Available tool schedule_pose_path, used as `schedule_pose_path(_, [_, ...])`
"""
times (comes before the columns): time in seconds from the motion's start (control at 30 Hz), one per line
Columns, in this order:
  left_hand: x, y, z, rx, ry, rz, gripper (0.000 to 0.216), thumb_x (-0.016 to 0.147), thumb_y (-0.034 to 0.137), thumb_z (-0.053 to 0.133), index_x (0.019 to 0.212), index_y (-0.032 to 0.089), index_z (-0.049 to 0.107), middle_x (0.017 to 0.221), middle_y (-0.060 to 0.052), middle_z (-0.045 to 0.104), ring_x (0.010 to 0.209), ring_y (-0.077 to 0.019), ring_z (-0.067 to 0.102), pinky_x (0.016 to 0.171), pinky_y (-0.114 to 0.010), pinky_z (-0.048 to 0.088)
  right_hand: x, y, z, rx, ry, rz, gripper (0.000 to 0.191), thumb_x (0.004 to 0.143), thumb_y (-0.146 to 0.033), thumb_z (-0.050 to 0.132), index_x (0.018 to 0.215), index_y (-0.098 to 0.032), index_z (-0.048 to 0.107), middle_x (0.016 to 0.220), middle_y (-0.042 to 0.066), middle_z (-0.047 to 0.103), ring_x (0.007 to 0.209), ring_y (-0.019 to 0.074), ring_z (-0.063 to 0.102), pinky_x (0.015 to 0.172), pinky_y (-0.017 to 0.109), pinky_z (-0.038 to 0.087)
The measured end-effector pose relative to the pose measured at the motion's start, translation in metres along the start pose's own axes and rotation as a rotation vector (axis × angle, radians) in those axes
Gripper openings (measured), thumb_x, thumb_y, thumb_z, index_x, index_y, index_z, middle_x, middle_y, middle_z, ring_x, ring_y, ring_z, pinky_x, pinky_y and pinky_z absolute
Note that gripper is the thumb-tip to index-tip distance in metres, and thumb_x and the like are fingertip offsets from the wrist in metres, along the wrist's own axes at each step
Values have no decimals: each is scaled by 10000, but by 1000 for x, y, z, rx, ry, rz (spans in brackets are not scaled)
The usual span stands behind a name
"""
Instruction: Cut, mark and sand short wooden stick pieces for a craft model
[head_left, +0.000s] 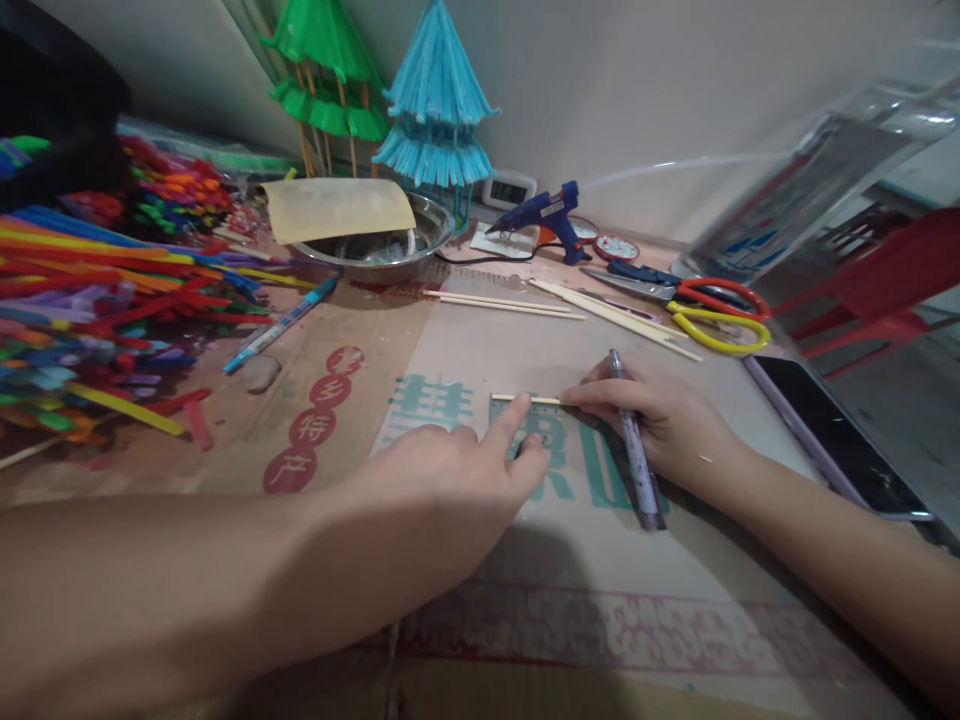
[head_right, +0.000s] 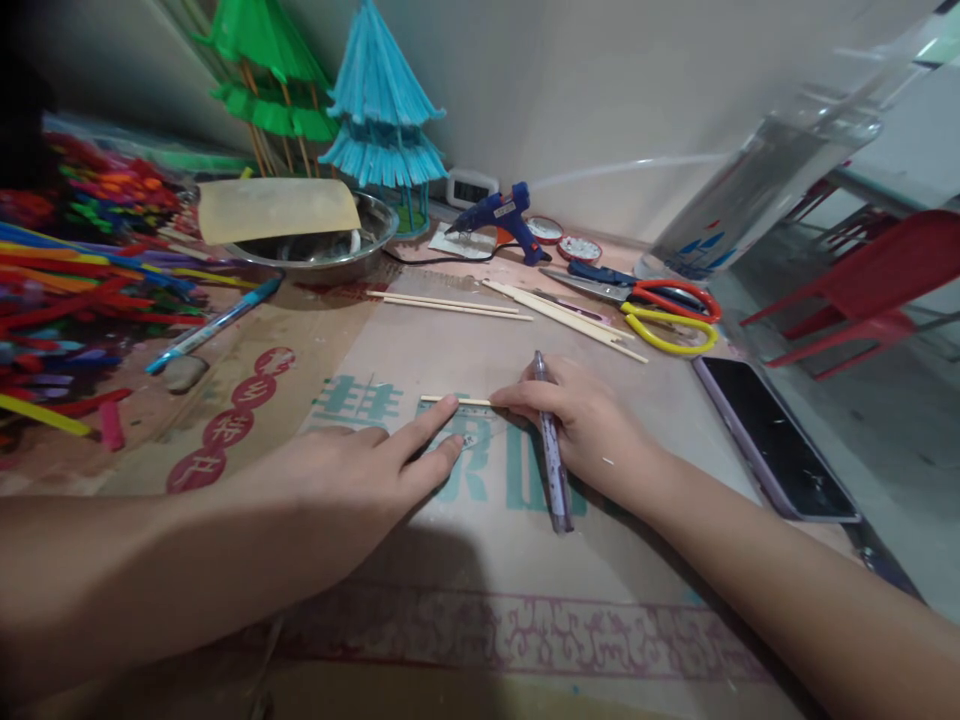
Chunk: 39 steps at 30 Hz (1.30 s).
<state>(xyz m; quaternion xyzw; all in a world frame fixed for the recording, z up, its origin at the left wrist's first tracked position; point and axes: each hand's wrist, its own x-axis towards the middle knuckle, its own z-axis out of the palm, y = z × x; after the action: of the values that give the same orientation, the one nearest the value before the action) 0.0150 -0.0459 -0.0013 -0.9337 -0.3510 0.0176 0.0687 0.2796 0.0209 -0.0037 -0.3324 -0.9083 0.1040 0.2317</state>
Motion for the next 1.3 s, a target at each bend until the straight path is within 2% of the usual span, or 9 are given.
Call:
schedule_pose_path(0.4, [0, 0, 2, 2, -15, 1, 456, 906, 181, 527, 1360, 182, 565, 1574, -257, 424, 583, -202, 705, 430, -295, 441, 0, 0, 0, -1, -4, 26, 210, 965, -189, 605, 1056, -221, 792, 848, 64, 672, 783, 211, 652, 692, 322, 485])
schedule_pose_path(0.57, [-1, 0, 3, 1, 18, 3, 445, 901, 181, 536, 1344, 186, 566, 1561, -249, 453, 588, -198, 698, 441, -294, 443, 2, -2, -1, -18, -9, 21, 220, 986, -222, 584, 1044, -218, 796, 843, 71, 677, 771, 210, 657, 682, 321, 490])
schedule_pose_path(0.9, [0, 1, -2, 3, 5, 0, 440, 911, 172, 512, 1345, 173, 584, 1564, -270, 430, 572, -195, 692, 444, -301, 440, 2, -2, -3, -12, -17, 22, 213, 982, -233, 589, 1047, -237, 792, 857, 70, 691, 787, 217, 662, 683, 332, 504])
schedule_pose_path(1.07, [0, 1, -3, -8, -27, -12, 472, 891, 155, 528, 1359, 182, 586, 1577, -258, 417, 572, -186, 687, 440, -292, 422, 3, -3, -2, 4, -21, 35, 210, 971, -214, 598, 1044, -246, 793, 865, 69, 693, 802, 215, 667, 688, 329, 510])
schedule_pose_path(1.3, [-1, 2, -1, 10, -8, -15, 476, 884, 154, 543, 1358, 187, 576, 1574, -256, 426, 582, -172, 685, 454, -281, 410, 2, -2, -2, 26, -14, 16, 223, 968, -182, 594, 1064, -223, 791, 863, 66, 673, 798, 212, 658, 685, 326, 502])
